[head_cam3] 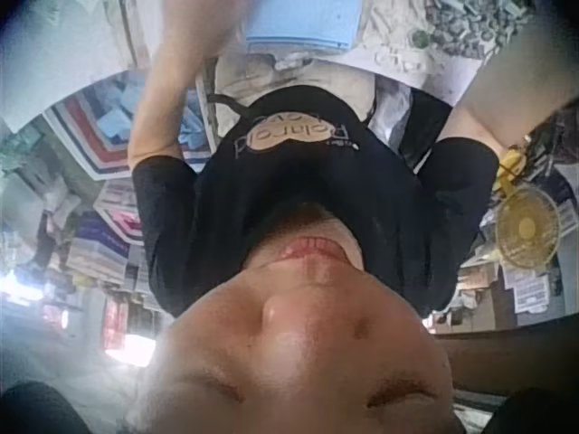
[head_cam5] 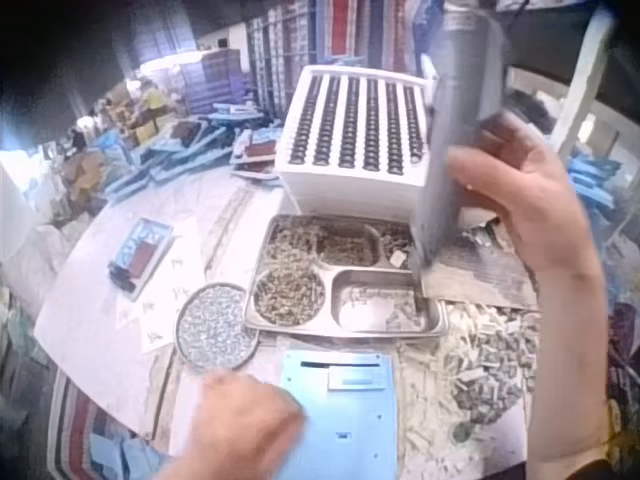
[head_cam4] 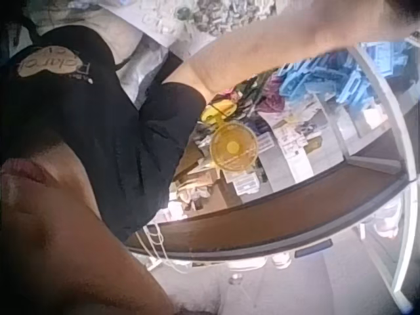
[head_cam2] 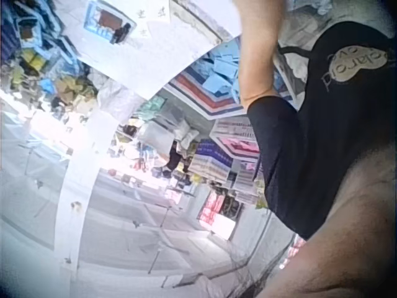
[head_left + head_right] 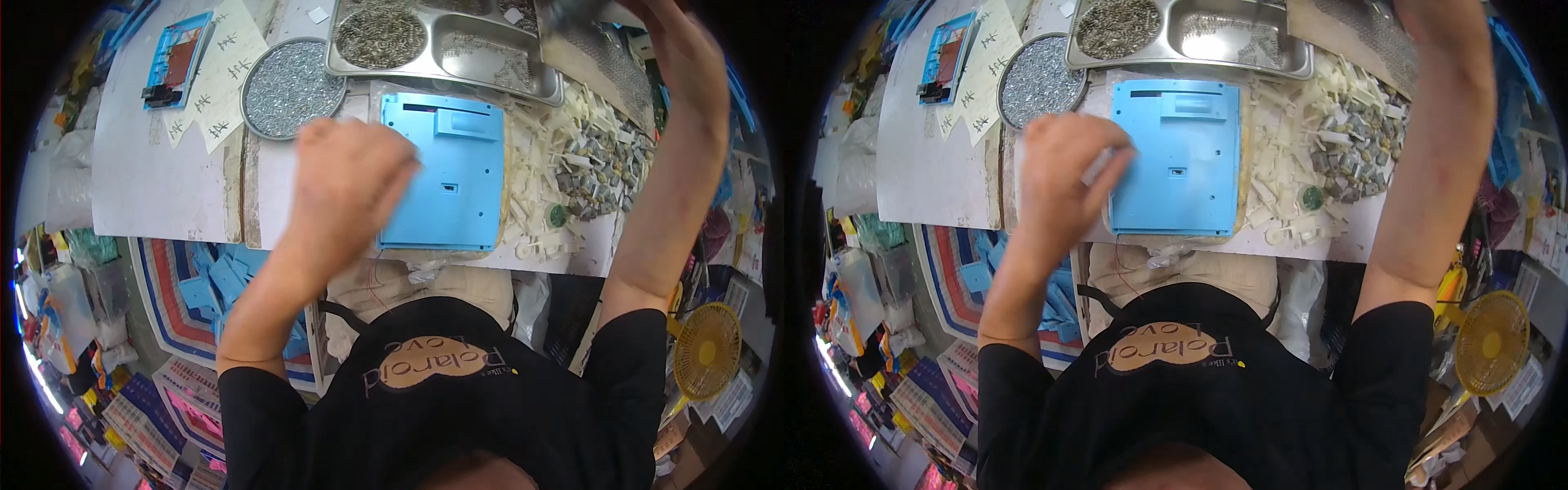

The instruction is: Assemble electronic components into a blue plastic housing using a soldering iron and an electric screwdriver.

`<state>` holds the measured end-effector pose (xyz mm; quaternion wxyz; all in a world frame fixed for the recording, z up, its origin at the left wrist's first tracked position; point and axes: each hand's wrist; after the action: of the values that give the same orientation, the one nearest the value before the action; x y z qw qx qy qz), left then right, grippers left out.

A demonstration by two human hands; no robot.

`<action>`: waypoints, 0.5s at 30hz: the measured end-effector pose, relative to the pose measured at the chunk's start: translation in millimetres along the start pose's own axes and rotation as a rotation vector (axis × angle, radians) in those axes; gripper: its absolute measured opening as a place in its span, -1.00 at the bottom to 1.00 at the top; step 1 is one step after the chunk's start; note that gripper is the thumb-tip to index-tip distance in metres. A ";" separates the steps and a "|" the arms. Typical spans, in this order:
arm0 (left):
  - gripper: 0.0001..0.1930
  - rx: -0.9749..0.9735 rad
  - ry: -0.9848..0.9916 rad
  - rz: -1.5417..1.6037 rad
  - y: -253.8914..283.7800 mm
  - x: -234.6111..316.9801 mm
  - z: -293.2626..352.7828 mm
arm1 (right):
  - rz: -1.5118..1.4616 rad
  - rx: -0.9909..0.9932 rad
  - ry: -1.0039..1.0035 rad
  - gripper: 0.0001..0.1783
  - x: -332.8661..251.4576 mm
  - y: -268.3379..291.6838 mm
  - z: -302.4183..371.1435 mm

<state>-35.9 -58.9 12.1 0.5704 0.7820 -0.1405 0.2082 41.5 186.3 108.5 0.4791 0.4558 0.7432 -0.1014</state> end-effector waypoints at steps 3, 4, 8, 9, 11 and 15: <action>-0.88 -0.018 -0.033 0.261 -12.7 28.9 4.1 | -0.424 -0.597 0.057 -0.49 0.2 21.7 13.6; -0.88 -0.023 -0.046 0.341 -18.7 32.6 3.8 | -0.620 -0.829 0.054 -0.45 -1.7 31.8 18.5; -0.85 0.016 -0.051 0.349 -31.8 36.7 8.0 | -0.905 -0.815 0.029 -0.64 -15.9 22.0 81.8; -0.84 0.011 -0.081 0.368 -33.0 38.1 2.3 | -0.876 -0.763 0.002 -0.69 -27.4 28.6 89.5; -0.83 0.012 -0.077 0.360 -32.8 37.5 3.8 | -0.848 -0.688 -0.040 -0.75 -39.2 27.1 103.3; -0.81 0.009 -0.085 0.358 -30.8 36.4 3.2 | -0.775 -0.603 -0.074 -0.76 -46.5 20.2 116.1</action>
<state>10.5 -51.8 3.3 0.5142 0.7553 -0.3003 0.2736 135.0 102.5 91.3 0.5427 -0.0174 0.8369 -0.0685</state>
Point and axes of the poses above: each hand's wrist, its own z-axis away from the middle knuckle, its own y-axis out of the back of the hand, x = y × z, and after that the axes turned 12 degrees about -x, right-handed
